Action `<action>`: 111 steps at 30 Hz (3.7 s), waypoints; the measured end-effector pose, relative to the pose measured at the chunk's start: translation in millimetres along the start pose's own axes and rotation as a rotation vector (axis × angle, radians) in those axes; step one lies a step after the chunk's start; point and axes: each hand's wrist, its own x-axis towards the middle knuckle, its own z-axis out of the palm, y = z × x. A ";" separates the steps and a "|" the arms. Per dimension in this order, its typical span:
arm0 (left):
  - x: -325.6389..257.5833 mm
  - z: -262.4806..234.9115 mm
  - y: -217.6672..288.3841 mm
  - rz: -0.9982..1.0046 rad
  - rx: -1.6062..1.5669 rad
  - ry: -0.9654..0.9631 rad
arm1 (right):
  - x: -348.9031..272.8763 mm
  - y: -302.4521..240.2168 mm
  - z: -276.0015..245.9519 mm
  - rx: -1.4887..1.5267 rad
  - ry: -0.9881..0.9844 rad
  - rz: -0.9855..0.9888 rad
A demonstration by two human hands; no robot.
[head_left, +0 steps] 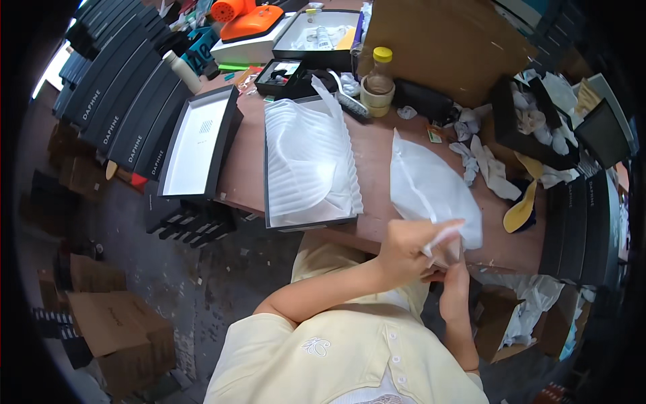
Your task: Packing finished shoes into boxes with tissue paper and foam sheets.
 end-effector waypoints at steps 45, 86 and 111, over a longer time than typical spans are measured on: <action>18.6 -212.2 -117.6 -0.061 1.075 -0.624 | 295.1 -34.5 246.5 0.116 -0.878 0.409; -15.9 -269.0 -67.8 -0.246 1.385 0.289 | 255.7 -95.2 129.4 -0.719 -0.271 -0.876; 25.9 -187.5 -30.3 -0.217 0.527 0.247 | 189.2 51.7 52.9 0.560 -0.152 0.274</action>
